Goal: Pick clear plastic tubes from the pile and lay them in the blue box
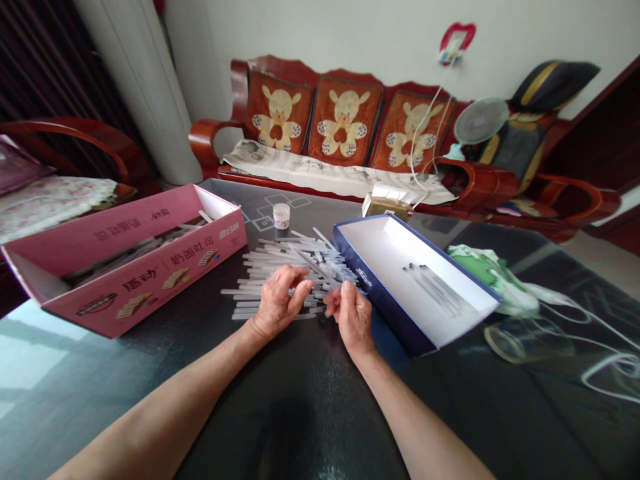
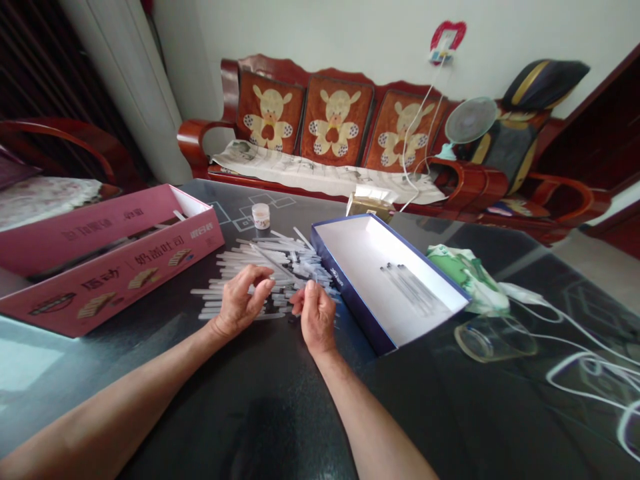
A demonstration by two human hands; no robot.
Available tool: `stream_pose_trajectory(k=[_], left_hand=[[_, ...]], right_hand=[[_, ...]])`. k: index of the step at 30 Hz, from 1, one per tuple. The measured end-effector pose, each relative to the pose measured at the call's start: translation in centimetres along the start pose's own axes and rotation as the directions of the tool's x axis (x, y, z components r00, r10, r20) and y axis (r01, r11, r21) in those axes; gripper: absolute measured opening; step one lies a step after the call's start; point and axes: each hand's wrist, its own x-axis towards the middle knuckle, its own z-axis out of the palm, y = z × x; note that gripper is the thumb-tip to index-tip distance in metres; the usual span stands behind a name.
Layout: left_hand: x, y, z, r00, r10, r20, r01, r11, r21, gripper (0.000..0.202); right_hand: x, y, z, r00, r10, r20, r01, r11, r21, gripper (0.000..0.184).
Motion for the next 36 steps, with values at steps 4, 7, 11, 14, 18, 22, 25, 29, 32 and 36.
stream_pose_trajectory(k=[4, 7, 11, 14, 18, 22, 25, 29, 32, 36], left_hand=[[0.4, 0.4, 0.4, 0.922, -0.379, 0.077, 0.375, 0.831, -0.411, 0.032], [1.2, 0.7, 0.5, 0.825, -0.526, 0.206, 0.515, 0.550, -0.658, 0.036], [1.7, 0.2, 0.2, 0.823, -0.536, 0.188, 0.512, 0.555, -0.655, 0.035], [1.2, -0.4, 0.1, 0.933, -0.353, 0.063, 0.353, 0.873, -0.336, 0.033], [0.2, -0.5, 0.2, 0.995, 0.008, 0.102, -0.017, 0.996, 0.088, 0.033], [-0.2, -0.3, 0.4, 0.982, 0.070, 0.173, -0.111, 0.963, 0.244, 0.033], [-0.2, -0.5, 0.5, 0.984, 0.075, 0.164, -0.117, 0.957, 0.265, 0.031], [-0.3, -0.8, 0.6, 0.980, 0.112, 0.163, -0.149, 0.959, 0.239, 0.028], [-0.2, -0.6, 0.5, 0.994, 0.052, 0.092, -0.062, 0.992, 0.107, 0.026], [0.6, 0.0, 0.3, 0.934, -0.358, -0.016, 0.335, 0.887, -0.317, 0.031]], right_hand=[[-0.7, -1.3, 0.1, 0.984, -0.077, 0.160, 0.087, 0.994, -0.060, 0.041], [-0.5, -1.9, -0.3, 0.966, -0.174, 0.192, 0.199, 0.973, -0.115, 0.035], [0.6, -2.1, -1.8, 0.953, -0.227, 0.199, 0.275, 0.923, -0.268, 0.020], [1.1, -2.2, -2.8, 0.919, -0.142, 0.367, 0.295, 0.867, -0.402, 0.010], [0.6, -2.3, -3.0, 0.879, -0.041, 0.475, 0.319, 0.791, -0.522, 0.004], [0.0, -2.3, -2.6, 0.863, -0.045, 0.504, 0.366, 0.742, -0.561, 0.005], [0.0, -2.4, -2.5, 0.854, -0.060, 0.516, 0.390, 0.731, -0.560, 0.007], [0.5, -2.7, -2.5, 0.881, -0.103, 0.461, 0.352, 0.794, -0.496, 0.008], [0.9, -2.8, -2.4, 0.948, -0.114, 0.298, 0.220, 0.910, -0.352, 0.007], [1.4, -2.0, -2.1, 0.986, 0.074, 0.149, -0.066, 0.996, -0.059, 0.021]])
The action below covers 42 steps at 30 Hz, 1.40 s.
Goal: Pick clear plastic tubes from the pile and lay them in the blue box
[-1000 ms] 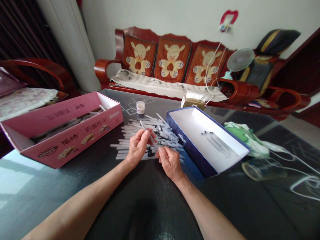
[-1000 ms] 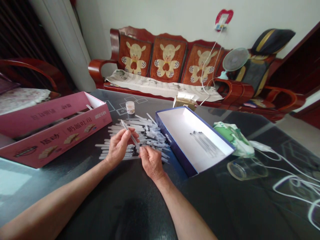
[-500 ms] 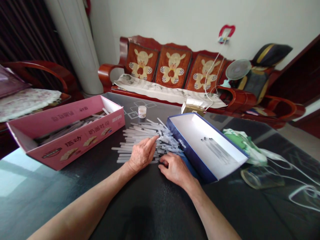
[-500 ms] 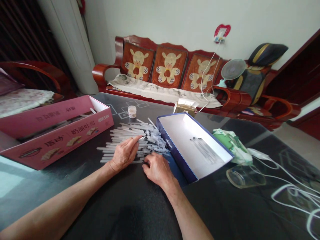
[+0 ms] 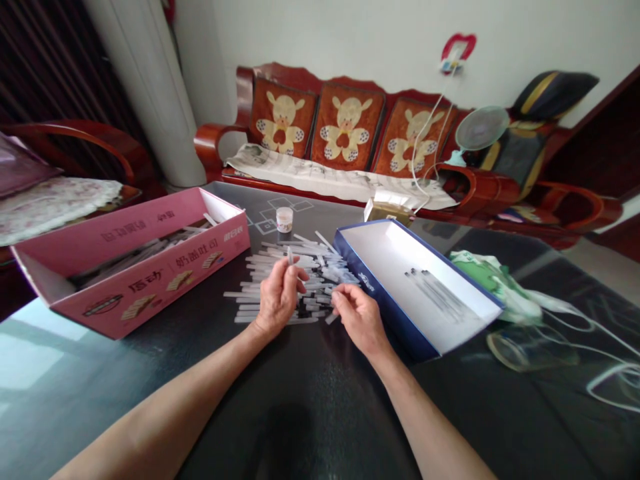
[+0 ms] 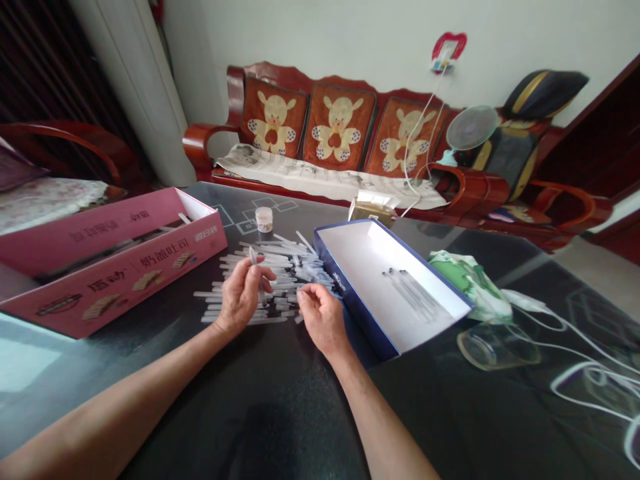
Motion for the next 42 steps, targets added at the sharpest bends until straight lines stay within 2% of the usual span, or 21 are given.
stream_pose_trajectory(k=[2, 4, 7, 10, 12, 14, 17, 20, 23, 26, 29, 33, 36, 37, 39, 40, 42], left_hand=[[0.3, 0.3, 0.1, 0.991, -0.135, -0.003, 0.131, 0.972, -0.197, 0.036], [0.5, 0.3, 0.2, 0.983, -0.181, 0.020, 0.180, 0.944, -0.276, 0.039], [0.4, -0.2, 0.2, 0.986, -0.166, 0.025, 0.167, 0.953, -0.251, 0.038], [0.3, -0.8, 0.2, 0.991, -0.131, -0.004, 0.127, 0.971, -0.204, 0.037], [0.2, -1.0, 0.2, 0.993, -0.113, -0.013, 0.109, 0.977, -0.185, 0.036], [0.2, -1.1, 0.1, 0.995, -0.100, -0.011, 0.097, 0.982, -0.160, 0.035], [0.0, -1.1, 0.0, 0.998, -0.062, 0.007, 0.063, 0.996, -0.070, 0.034], [-0.2, -1.0, -0.1, 0.999, 0.021, 0.047, -0.024, 0.997, 0.070, 0.031], [-0.3, -0.8, -0.2, 0.982, 0.160, 0.101, -0.179, 0.957, 0.226, 0.027], [-0.4, -0.8, -0.2, 0.926, 0.335, 0.172, -0.375, 0.861, 0.344, 0.025], [-0.4, -0.9, -0.2, 0.879, 0.399, 0.262, -0.476, 0.776, 0.414, 0.027], [-0.5, -0.8, -0.1, 0.854, 0.420, 0.308, -0.521, 0.701, 0.487, 0.031], [-0.6, -0.7, -0.1, 0.837, 0.433, 0.335, -0.548, 0.671, 0.500, 0.031], [-0.7, -0.6, -0.1, 0.831, 0.436, 0.346, -0.557, 0.665, 0.498, 0.030], [-0.8, -0.5, 0.0, 0.815, 0.441, 0.376, -0.579, 0.654, 0.488, 0.030], [-0.8, -0.4, 0.0, 0.806, 0.444, 0.391, -0.590, 0.648, 0.482, 0.029], [-1.0, -0.3, 0.0, 0.792, 0.447, 0.416, -0.608, 0.639, 0.471, 0.030]], right_hand=[[0.2, 0.5, 0.1, 0.996, 0.089, -0.011, -0.087, 0.989, 0.121, 0.027], [0.2, 0.7, 0.0, 0.994, 0.108, -0.004, -0.106, 0.984, 0.142, 0.027], [-0.1, 0.4, -0.1, 0.998, -0.041, 0.049, 0.043, 0.998, -0.043, 0.014], [-0.7, 0.0, -0.1, 0.949, -0.225, 0.220, 0.285, 0.909, -0.304, 0.005], [-1.1, -0.1, 0.1, 0.910, -0.247, 0.334, 0.379, 0.822, -0.425, 0.009], [-1.3, -0.2, 0.2, 0.896, -0.227, 0.381, 0.408, 0.762, -0.503, 0.010], [-1.2, -0.3, -0.2, 0.896, -0.212, 0.390, 0.406, 0.748, -0.526, 0.015], [-0.6, -0.4, -1.3, 0.894, -0.210, 0.397, 0.410, 0.743, -0.529, 0.022], [-0.3, -0.4, -2.2, 0.883, -0.173, 0.437, 0.426, 0.687, -0.589, 0.022], [-0.4, -0.2, -2.4, 0.867, -0.136, 0.480, 0.450, 0.630, -0.634, 0.019], [-0.5, -0.1, -2.2, 0.856, -0.146, 0.496, 0.470, 0.622, -0.626, 0.018], [-0.2, -0.7, -2.2, 0.871, -0.257, 0.419, 0.457, 0.736, -0.500, 0.017], [0.3, -0.8, -2.3, 0.917, -0.317, 0.244, 0.382, 0.873, -0.303, 0.013], [0.4, -0.7, -2.2, 0.945, -0.280, 0.171, 0.313, 0.924, -0.218, 0.011], [0.5, -0.3, -1.8, 0.992, -0.116, 0.046, 0.115, 0.993, 0.009, 0.014], [0.6, 0.0, -1.6, 1.000, -0.014, 0.009, 0.013, 0.989, 0.146, 0.019], [0.5, 0.3, -0.9, 0.988, 0.153, -0.010, -0.135, 0.902, 0.411, 0.028]])
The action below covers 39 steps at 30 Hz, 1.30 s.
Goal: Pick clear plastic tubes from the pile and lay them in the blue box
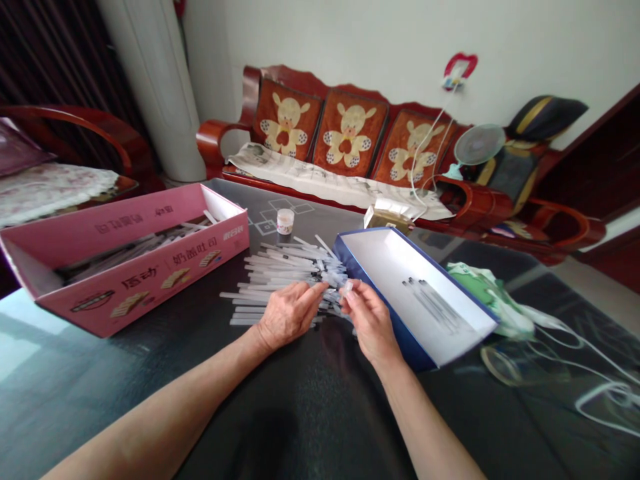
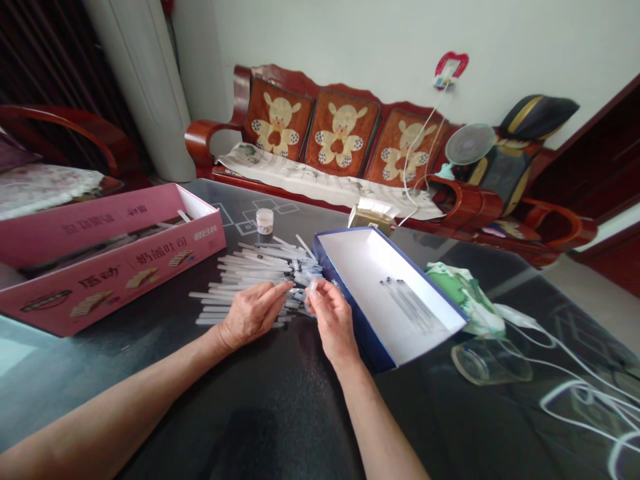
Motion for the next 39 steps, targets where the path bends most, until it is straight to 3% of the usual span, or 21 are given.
stream_pose_trajectory(k=[4, 9, 16, 22, 27, 39], left_hand=[[-0.1, 0.3, 0.0, 0.999, 0.007, 0.038, -0.007, 1.000, -0.001, 0.030], [-0.2, 0.2, 0.2, 0.998, 0.003, 0.064, -0.002, 1.000, -0.007, 0.029], [-0.1, 0.3, 0.1, 0.993, -0.022, 0.119, 0.023, 1.000, -0.003, 0.027], [0.3, 0.5, -0.3, 0.972, -0.115, 0.203, 0.124, 0.992, -0.036, 0.028], [0.3, 0.3, -0.3, 0.963, -0.089, 0.254, 0.093, 0.996, -0.006, 0.033], [0.1, 0.6, -0.3, 0.992, -0.016, 0.124, 0.005, 0.996, 0.091, 0.023]], right_hand=[[-0.1, 0.4, 1.0, 0.988, 0.147, -0.055, -0.122, 0.939, 0.323, 0.039], [-0.1, 0.3, 1.4, 0.983, 0.156, -0.102, -0.103, 0.911, 0.398, 0.033], [-0.4, 1.2, 1.4, 0.997, 0.073, -0.021, -0.066, 0.969, 0.239, 0.029], [-0.3, 1.3, 1.0, 0.999, -0.029, 0.022, 0.028, 0.998, 0.048, 0.030], [-0.4, 0.7, 0.7, 0.997, -0.037, 0.074, 0.045, 0.993, -0.108, 0.028], [-0.7, 1.4, 1.1, 1.000, 0.021, 0.012, -0.020, 0.999, -0.027, 0.029]])
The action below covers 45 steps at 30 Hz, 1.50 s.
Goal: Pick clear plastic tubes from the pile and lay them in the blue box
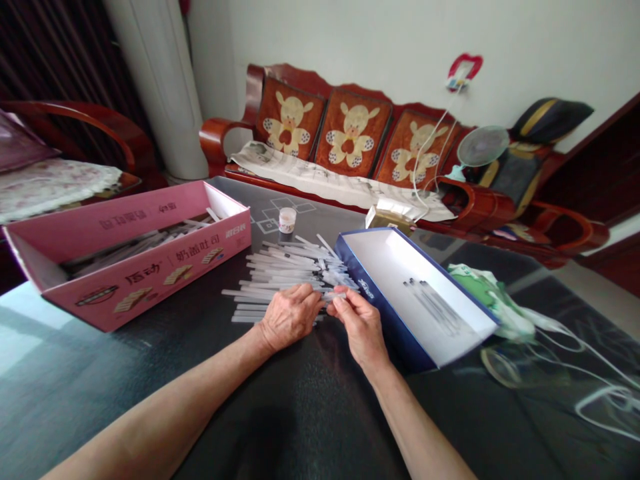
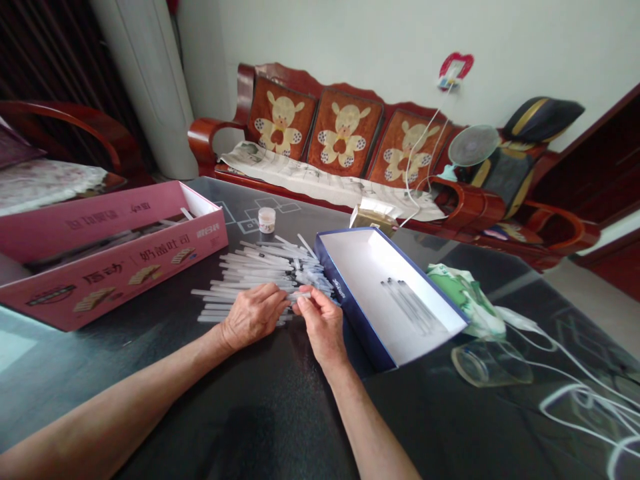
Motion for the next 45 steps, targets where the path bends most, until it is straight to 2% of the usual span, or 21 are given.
stream_pose_trajectory(k=[6, 11, 13, 15, 17, 19, 22, 24, 26, 28, 30, 31, 33, 34, 37, 40, 45], left_hand=[[0.2, 0.0, 0.1, 0.999, -0.011, -0.031, 0.012, 0.999, 0.033, 0.022], [0.5, -0.8, 0.2, 0.983, -0.090, -0.159, 0.106, 0.990, 0.096, 0.026], [0.4, -1.1, 0.4, 0.978, -0.112, -0.178, 0.128, 0.989, 0.076, 0.022], [0.3, -1.4, 0.7, 0.976, -0.117, -0.183, 0.124, 0.992, 0.026, 0.020], [0.2, -1.6, 0.9, 0.978, -0.097, -0.187, 0.095, 0.995, -0.020, 0.022], [0.1, -1.6, 1.0, 0.979, -0.058, -0.195, 0.050, 0.998, -0.046, 0.024], [0.2, -1.6, 0.8, 0.977, -0.005, -0.215, -0.010, 0.998, -0.064, 0.027], [0.1, -1.5, 0.6, 0.974, 0.001, -0.225, -0.015, 0.998, -0.061, 0.033], [0.1, -1.4, 0.5, 0.964, -0.015, -0.264, 0.005, 0.999, -0.040, 0.041], [0.0, -1.4, 0.5, 0.955, -0.018, -0.297, 0.004, 0.999, -0.047, 0.047], [0.0, -1.3, 0.5, 0.954, -0.009, -0.299, -0.008, 0.998, -0.056, 0.049], [0.0, -1.3, 0.5, 0.956, -0.003, -0.295, -0.015, 0.998, -0.060, 0.048], [0.1, -1.4, 0.6, 0.957, 0.001, -0.289, -0.021, 0.998, -0.067, 0.047], [0.1, -1.5, 0.6, 0.957, -0.002, -0.289, -0.020, 0.997, -0.073, 0.046], [0.1, -1.7, 0.7, 0.957, -0.019, -0.291, -0.007, 0.996, -0.086, 0.045], [0.1, -1.9, 0.7, 0.959, -0.016, -0.283, -0.006, 0.997, -0.079, 0.045], [0.1, -1.9, 0.7, 0.960, -0.013, -0.280, -0.008, 0.997, -0.071, 0.045]], right_hand=[[0.0, 0.3, 0.4, 1.000, -0.021, -0.008, 0.021, 0.998, 0.063, 0.026], [0.3, 0.3, 0.4, 0.983, -0.101, -0.156, 0.126, 0.980, 0.154, 0.023], [0.5, 0.1, 0.1, 0.969, -0.142, -0.201, 0.161, 0.983, 0.084, 0.021], [0.6, -0.5, -0.3, 0.957, -0.237, -0.167, 0.218, 0.968, -0.125, 0.015], [0.5, -1.1, -0.6, 0.930, -0.365, -0.037, 0.323, 0.864, -0.386, 0.009], [0.2, -1.9, -0.7, 0.887, -0.441, 0.134, 0.433, 0.697, -0.572, 0.014], [-0.4, -3.1, -0.6, 0.852, -0.413, 0.323, 0.508, 0.498, -0.703, 0.026], [-0.6, -4.2, -0.9, 0.852, -0.366, 0.374, 0.509, 0.414, -0.755, 0.026], [-0.2, -5.6, -2.2, 0.870, -0.336, 0.361, 0.471, 0.345, -0.812, 0.026], [0.7, -7.1, -4.5, 0.909, -0.309, 0.279, 0.364, 0.263, -0.894, 0.026], [2.0, -8.2, -7.5, 0.965, -0.233, 0.120, 0.154, 0.133, -0.979, 0.028], [2.7, -8.5, -9.1, 0.988, -0.151, 0.022, 0.028, 0.038, -0.999, 0.029], [3.8, -8.4, -11.8, 0.985, 0.046, -0.166, -0.156, -0.163, -0.974, 0.030], [4.2, -8.1, -12.8, 0.972, 0.097, -0.214, -0.191, -0.204, -0.960, 0.028], [4.7, -6.7, -14.4, 0.939, 0.177, -0.296, -0.244, -0.262, -0.934, 0.024], [4.7, -5.6, -14.7, 0.920, 0.184, -0.347, -0.284, -0.300, -0.911, 0.024], [5.6, -4.9, -14.2, 0.950, 0.145, -0.275, -0.227, -0.281, -0.933, 0.030]])
